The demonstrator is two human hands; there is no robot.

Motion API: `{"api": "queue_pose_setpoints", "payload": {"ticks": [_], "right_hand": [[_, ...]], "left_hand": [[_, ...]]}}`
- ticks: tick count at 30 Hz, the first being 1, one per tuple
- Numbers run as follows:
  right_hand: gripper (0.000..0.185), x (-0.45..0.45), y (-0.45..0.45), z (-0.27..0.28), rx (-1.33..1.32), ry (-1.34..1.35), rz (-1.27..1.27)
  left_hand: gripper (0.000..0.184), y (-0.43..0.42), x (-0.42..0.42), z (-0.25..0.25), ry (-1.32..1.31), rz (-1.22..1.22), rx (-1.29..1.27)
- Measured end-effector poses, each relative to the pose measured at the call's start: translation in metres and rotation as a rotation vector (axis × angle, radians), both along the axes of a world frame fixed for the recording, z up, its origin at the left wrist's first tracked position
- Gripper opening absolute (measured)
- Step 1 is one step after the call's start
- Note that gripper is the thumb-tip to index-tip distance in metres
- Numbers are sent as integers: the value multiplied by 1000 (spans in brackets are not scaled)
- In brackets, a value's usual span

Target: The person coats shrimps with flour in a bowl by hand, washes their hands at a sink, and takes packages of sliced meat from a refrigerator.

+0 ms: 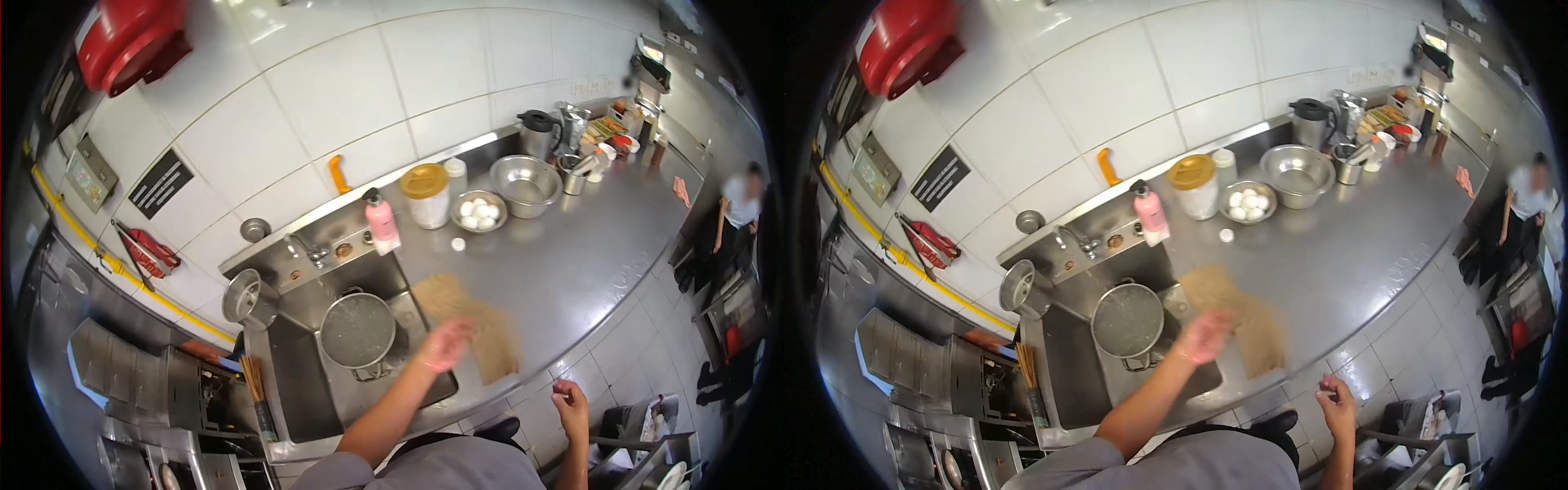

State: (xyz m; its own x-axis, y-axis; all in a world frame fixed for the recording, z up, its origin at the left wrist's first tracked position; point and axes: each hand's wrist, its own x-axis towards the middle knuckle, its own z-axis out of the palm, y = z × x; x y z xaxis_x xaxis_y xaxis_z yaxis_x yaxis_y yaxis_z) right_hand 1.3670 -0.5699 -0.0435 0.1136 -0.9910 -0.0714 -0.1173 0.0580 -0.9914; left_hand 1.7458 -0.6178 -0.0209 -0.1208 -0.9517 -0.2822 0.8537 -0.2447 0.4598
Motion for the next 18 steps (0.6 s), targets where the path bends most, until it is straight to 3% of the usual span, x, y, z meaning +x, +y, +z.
{"api": "queue_pose_setpoints", "payload": {"ticks": [1,3,5,6,8,9,11,16,18], "right_hand": [[30,-7,-5,17,6,1,-18],[63,-21,-18,58,-210,276,74],[78,-37,-29,80,-408,590,147],[78,-46,-31,84,-392,606,104],[84,-69,-38,87,-542,647,345],[84,-87,-42,86,-521,665,285],[75,-129,-45,83,-188,611,381],[70,-219,-34,67,-300,456,139],[73,-250,-36,74,-131,298,143]], "left_hand": [[25,-17,-44,-20,-150,-283,8],[31,-34,-142,30,-511,-775,21],[32,-46,-231,14,-982,-1111,-184],[32,-51,-270,-2,-1167,-1232,-341],[32,-55,-342,-35,-1448,-1407,-697],[31,-55,-372,-49,-1515,-1473,-839],[31,-56,-419,-72,-1586,-1568,-1092],[30,-82,-497,-111,-1452,-1787,-1580],[29,-106,-517,-109,-1292,-1848,-1703]]}}
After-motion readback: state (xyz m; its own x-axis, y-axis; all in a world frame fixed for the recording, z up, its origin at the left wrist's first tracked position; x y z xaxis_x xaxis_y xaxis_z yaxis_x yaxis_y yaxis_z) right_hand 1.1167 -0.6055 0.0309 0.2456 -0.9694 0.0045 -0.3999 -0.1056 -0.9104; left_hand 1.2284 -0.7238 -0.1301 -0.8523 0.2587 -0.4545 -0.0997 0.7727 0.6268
